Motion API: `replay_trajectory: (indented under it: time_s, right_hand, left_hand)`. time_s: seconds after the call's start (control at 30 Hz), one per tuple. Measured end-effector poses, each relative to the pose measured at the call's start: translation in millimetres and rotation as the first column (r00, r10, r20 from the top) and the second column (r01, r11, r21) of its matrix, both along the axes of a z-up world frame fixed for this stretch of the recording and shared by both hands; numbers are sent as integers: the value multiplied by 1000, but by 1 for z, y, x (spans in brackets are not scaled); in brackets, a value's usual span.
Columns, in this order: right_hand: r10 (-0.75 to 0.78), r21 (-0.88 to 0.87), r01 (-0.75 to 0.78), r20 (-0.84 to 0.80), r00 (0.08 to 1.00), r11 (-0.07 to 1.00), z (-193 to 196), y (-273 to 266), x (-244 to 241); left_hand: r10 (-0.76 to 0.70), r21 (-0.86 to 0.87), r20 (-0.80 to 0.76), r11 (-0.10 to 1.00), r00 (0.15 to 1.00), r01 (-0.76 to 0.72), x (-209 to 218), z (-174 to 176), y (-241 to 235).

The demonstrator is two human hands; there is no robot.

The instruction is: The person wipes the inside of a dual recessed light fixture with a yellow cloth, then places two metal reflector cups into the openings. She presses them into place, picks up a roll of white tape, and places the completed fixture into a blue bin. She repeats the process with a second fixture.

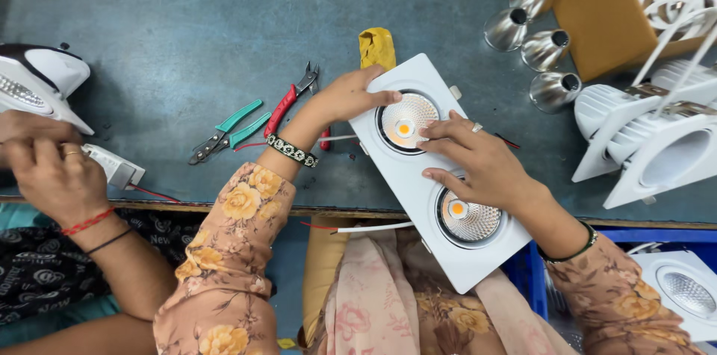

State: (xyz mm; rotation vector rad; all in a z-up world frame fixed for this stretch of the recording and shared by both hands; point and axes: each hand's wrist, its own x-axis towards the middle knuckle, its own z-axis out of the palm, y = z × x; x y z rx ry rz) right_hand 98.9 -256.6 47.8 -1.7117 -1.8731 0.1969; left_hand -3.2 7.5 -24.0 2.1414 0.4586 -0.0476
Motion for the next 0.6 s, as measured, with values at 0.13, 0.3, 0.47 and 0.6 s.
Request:
replay_trajectory:
  time_s: [0.13,0.3,0.47,0.6]
  right_hand:
    - [0,-26,0,-5,1000,1000,4,-6,1]
    - [9,55,-11,45,999,998,11,-15,2]
    - [-249,-113,254,56,967,961,14,-39,14]
    - [-513,-472,421,-81,854,775,-3,-80,17]
  left_hand:
    - [-27,-88,71,996,997,33,-12,-9,-6]
    - [30,-67,95,997,995,-24,-28,-14,-15]
    - [111,8,122,994,986,-113,-36,-13,-19]
    - [153,47,132,986,979,-161,-34,-22,-17]
